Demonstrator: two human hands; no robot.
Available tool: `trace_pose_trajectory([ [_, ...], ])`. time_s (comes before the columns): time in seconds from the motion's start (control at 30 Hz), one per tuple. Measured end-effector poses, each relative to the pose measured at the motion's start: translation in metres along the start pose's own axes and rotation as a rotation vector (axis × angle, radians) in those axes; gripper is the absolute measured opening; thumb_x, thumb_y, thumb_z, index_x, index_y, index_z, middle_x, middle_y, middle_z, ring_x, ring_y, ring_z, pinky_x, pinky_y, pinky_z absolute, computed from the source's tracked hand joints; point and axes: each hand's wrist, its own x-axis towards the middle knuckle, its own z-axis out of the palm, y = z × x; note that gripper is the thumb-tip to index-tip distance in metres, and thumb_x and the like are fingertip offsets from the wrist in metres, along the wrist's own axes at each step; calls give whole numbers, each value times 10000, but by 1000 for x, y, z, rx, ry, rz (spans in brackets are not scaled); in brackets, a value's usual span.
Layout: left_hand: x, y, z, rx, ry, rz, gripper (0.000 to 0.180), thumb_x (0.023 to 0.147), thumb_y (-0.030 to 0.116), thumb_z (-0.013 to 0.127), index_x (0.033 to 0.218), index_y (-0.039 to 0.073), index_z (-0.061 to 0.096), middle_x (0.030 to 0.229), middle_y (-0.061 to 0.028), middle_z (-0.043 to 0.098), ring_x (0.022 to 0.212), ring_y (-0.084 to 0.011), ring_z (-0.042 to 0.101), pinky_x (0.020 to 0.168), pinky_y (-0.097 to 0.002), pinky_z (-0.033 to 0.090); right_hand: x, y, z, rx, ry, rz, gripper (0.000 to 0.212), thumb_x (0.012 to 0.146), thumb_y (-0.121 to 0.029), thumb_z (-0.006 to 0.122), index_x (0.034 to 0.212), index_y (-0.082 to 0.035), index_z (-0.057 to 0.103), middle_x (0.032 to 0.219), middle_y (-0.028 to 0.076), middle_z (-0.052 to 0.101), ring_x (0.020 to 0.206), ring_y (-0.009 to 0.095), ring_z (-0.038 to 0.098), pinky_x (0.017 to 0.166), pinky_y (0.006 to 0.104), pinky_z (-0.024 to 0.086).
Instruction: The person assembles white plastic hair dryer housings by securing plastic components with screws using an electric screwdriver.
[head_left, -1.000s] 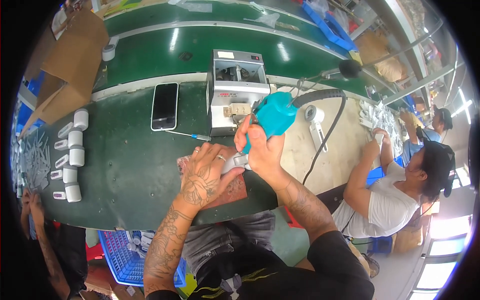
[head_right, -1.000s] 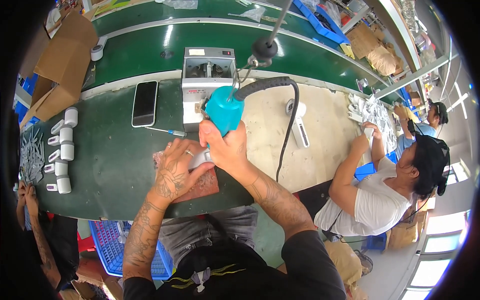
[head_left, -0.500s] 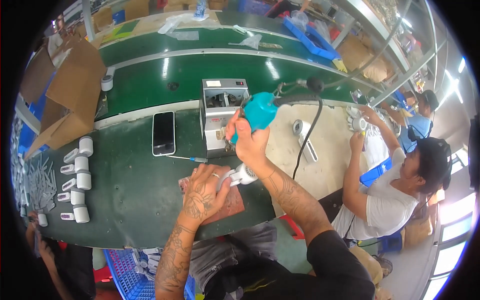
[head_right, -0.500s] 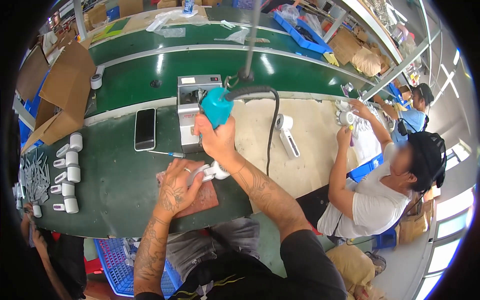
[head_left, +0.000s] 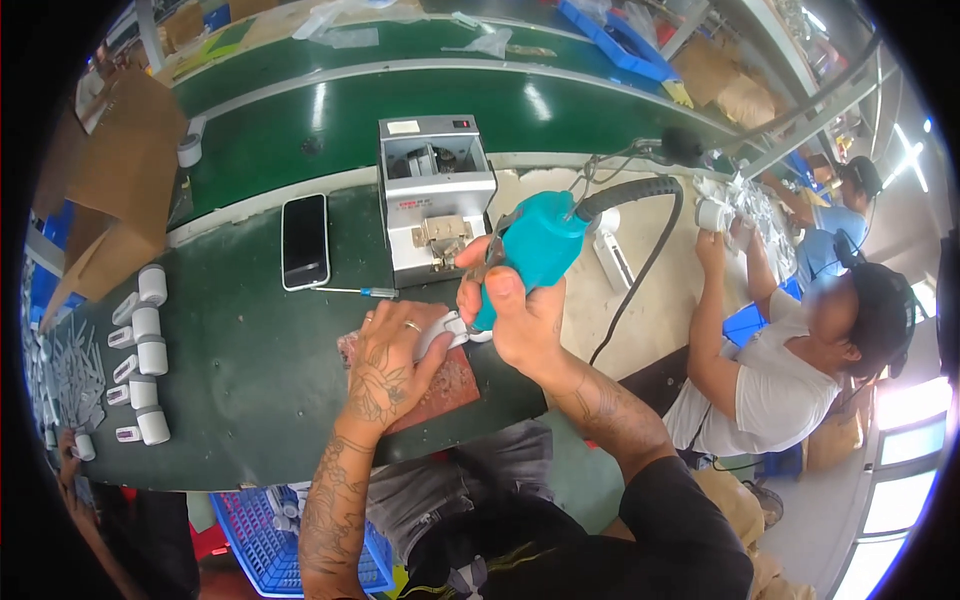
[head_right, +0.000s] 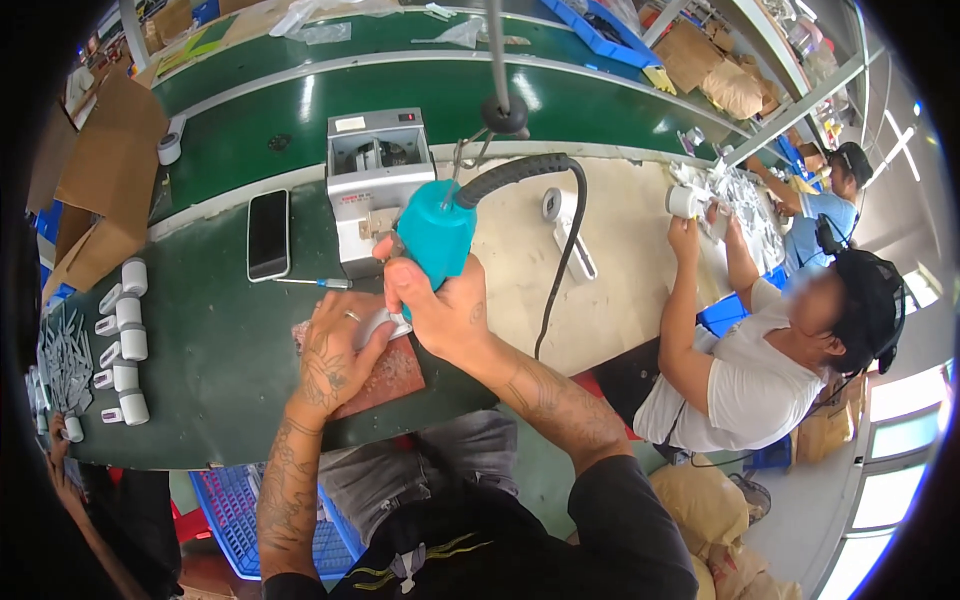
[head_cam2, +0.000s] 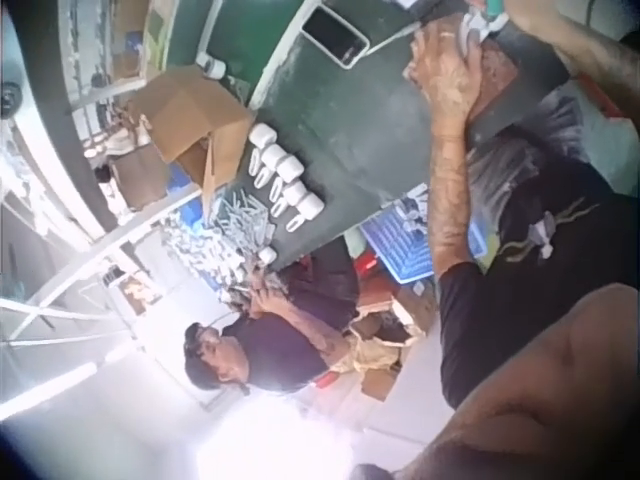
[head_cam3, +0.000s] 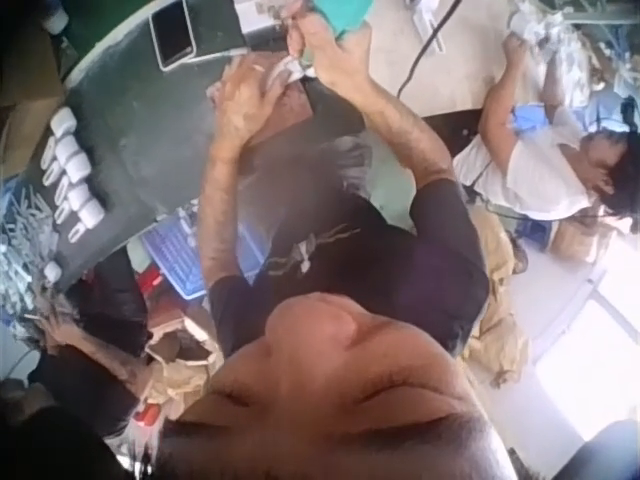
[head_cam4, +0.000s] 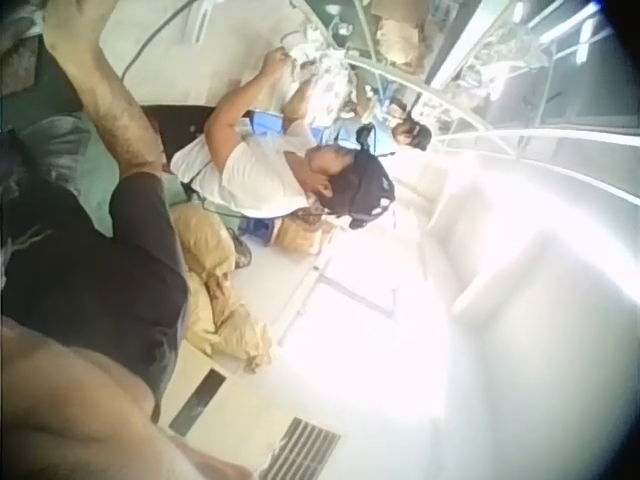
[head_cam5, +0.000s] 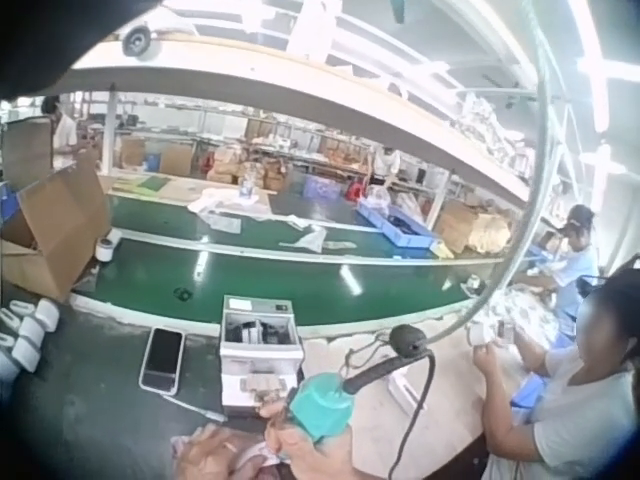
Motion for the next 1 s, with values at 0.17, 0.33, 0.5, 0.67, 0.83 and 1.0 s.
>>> trace_pose_trajectory([
  [0.17,-3,3,-1,18,-44,-16,279,905,201,729,1141,54,701,1121,-85,662,1047,-330,597,917,-480,462,-4,1,5,-13,16,0,563,1008,-504,643,1081,50,576,717,71,592,629,166,593,566,315,485],
  [0.33,-9,-1,2,32,-48,-31,269,913,194,715,1139,50,693,1124,-88,657,1060,-330,591,918,-476,458,-12,22,1,-6,-14,60,514,1005,-495,647,976,7,541,717,89,585,626,179,587,564,320,477],
  [0.5,1,3,1,108,-34,22,262,922,182,688,1137,34,666,1189,-83,647,1079,-341,580,925,-468,455,-11,27,-6,55,-5,14,469,986,-458,681,957,-14,533,711,88,573,611,190,581,549,321,460],
  [0.67,2,5,0,99,-39,13,288,918,177,690,1167,32,672,1240,-83,648,1108,-342,584,941,-471,458,-11,21,1,70,33,-5,481,996,-471,665,998,-2,556,722,83,579,614,185,578,560,314,468],
  [0.83,-11,5,5,146,-42,155,328,886,158,733,1191,50,679,1239,-100,645,1095,-325,596,954,-475,472,-23,10,-9,96,104,23,579,1007,-562,614,1098,8,577,730,68,591,625,180,587,576,332,485],
  [1.0,-56,21,-29,364,3,168,420,844,132,767,1247,75,660,1164,-104,638,1046,-314,599,922,-480,466,-45,-31,-27,226,293,-68,782,873,-826,526,1064,-68,546,648,20,501,560,167,509,515,327,432],
])
